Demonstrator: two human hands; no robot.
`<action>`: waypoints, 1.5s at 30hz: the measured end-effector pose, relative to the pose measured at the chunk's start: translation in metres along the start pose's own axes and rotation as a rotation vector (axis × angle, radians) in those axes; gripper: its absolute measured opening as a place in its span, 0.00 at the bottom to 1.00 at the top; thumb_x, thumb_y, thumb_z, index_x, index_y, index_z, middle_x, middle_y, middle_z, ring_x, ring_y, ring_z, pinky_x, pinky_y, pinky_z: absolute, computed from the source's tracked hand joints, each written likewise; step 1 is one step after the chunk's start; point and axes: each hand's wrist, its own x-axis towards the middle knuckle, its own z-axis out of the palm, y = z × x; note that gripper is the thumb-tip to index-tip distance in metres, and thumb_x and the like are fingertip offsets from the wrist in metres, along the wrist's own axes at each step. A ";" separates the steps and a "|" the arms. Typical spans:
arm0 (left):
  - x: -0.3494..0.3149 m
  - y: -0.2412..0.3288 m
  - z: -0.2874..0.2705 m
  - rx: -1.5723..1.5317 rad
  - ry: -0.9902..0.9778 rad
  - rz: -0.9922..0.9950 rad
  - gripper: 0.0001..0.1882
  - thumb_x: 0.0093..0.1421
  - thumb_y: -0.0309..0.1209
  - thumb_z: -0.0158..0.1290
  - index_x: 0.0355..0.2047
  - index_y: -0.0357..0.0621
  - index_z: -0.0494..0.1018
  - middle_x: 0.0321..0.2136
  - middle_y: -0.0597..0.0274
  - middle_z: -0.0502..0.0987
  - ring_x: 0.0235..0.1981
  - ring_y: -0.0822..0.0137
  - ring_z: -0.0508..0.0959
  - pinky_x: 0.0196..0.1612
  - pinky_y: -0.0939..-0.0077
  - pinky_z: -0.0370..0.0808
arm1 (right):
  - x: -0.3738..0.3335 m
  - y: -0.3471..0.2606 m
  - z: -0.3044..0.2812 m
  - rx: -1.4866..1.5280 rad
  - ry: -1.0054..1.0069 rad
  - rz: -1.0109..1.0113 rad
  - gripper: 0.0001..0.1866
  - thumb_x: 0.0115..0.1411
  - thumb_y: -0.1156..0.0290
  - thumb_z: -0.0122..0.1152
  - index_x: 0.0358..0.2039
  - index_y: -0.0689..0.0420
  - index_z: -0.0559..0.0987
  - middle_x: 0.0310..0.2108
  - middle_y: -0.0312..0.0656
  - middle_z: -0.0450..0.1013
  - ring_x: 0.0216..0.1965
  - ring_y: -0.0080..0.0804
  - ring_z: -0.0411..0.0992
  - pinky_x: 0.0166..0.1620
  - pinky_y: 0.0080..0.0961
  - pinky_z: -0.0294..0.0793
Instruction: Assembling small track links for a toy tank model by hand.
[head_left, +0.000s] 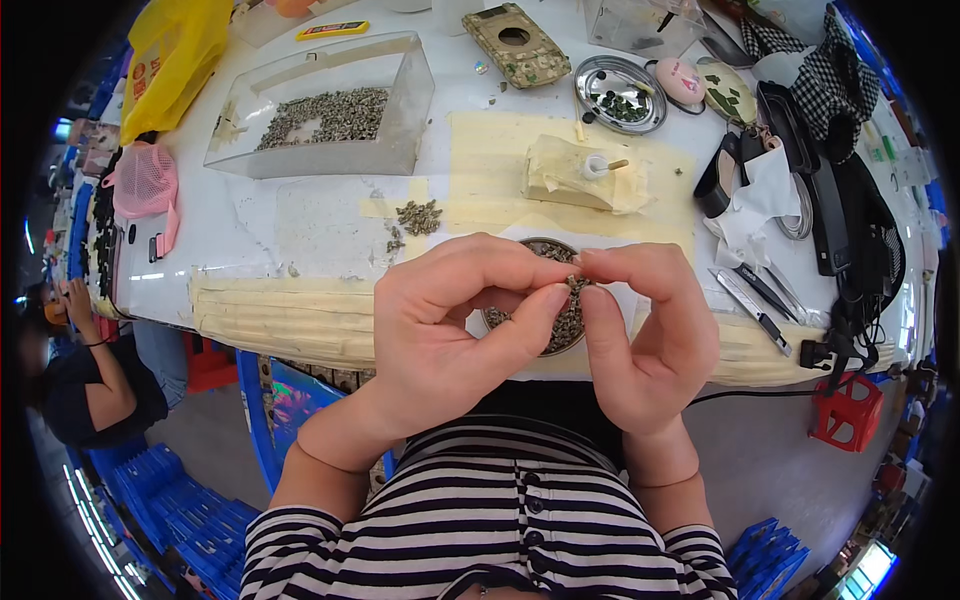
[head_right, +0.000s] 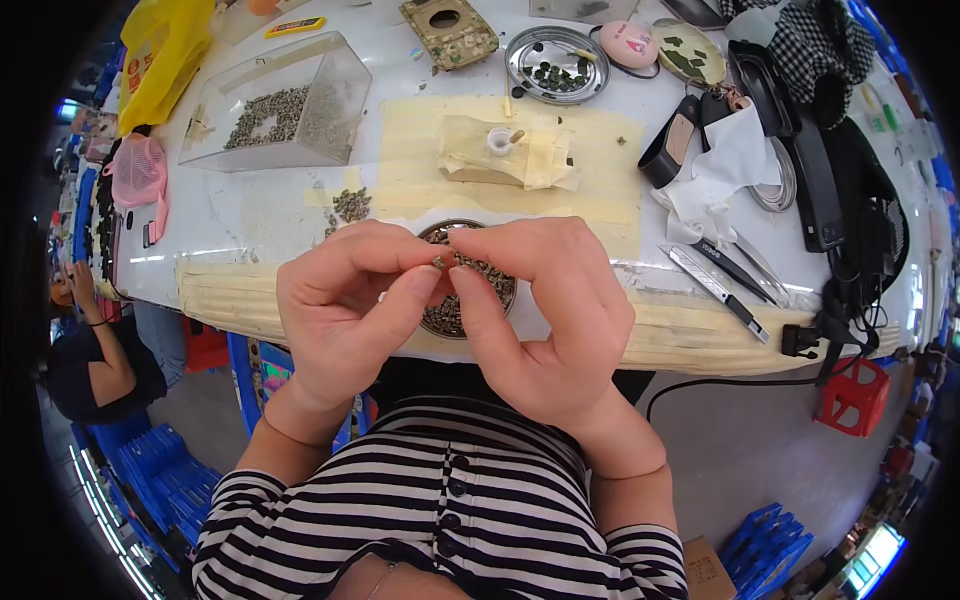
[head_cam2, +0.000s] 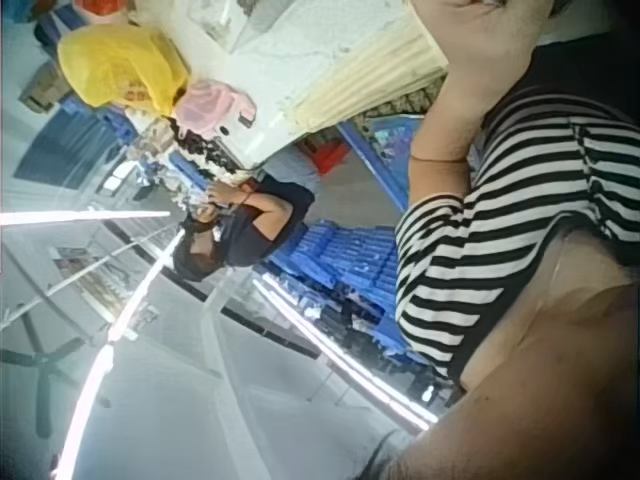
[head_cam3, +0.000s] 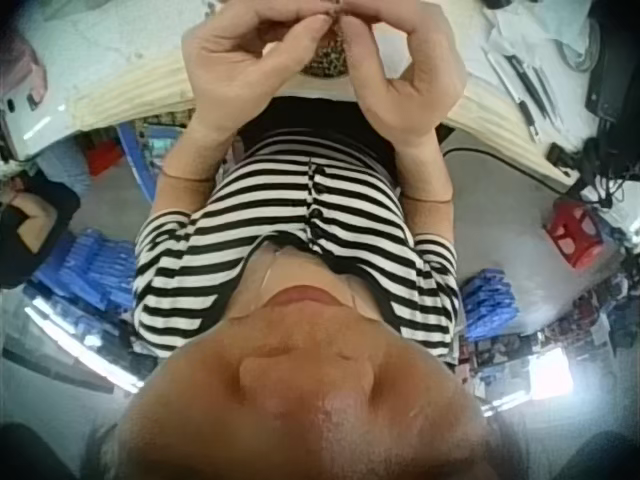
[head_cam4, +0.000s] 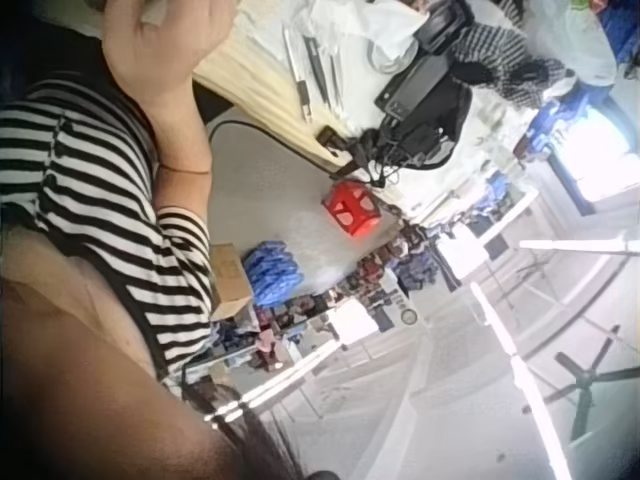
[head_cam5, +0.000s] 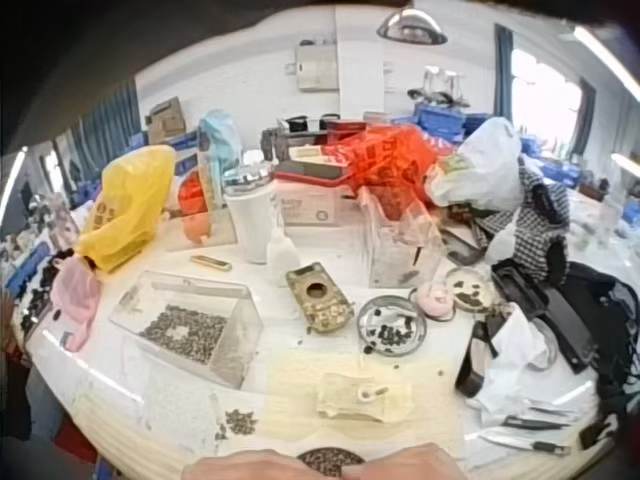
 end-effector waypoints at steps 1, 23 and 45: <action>0.000 0.000 0.000 -0.005 -0.010 -0.004 0.09 0.58 0.16 0.57 0.40 0.30 0.79 0.37 0.55 0.78 0.36 0.72 0.80 0.38 0.82 0.80 | -0.001 0.001 0.001 0.069 -0.002 0.045 0.10 0.51 0.84 0.66 0.36 0.62 0.82 0.33 0.43 0.79 0.32 0.34 0.77 0.37 0.23 0.74; 0.000 -0.001 0.000 0.030 0.000 0.001 0.08 0.57 0.14 0.57 0.38 0.29 0.79 0.35 0.57 0.78 0.34 0.73 0.80 0.38 0.82 0.80 | -0.001 0.005 0.001 0.225 -0.026 0.102 0.10 0.51 0.85 0.66 0.35 0.63 0.83 0.30 0.43 0.80 0.30 0.30 0.77 0.34 0.22 0.75; -0.002 -0.009 0.001 -0.087 0.055 -0.034 0.09 0.58 0.15 0.58 0.39 0.29 0.79 0.38 0.56 0.79 0.37 0.73 0.80 0.40 0.83 0.80 | -0.004 0.006 0.005 -0.002 0.031 -0.104 0.13 0.48 0.86 0.67 0.36 0.63 0.82 0.32 0.43 0.79 0.30 0.33 0.77 0.32 0.23 0.76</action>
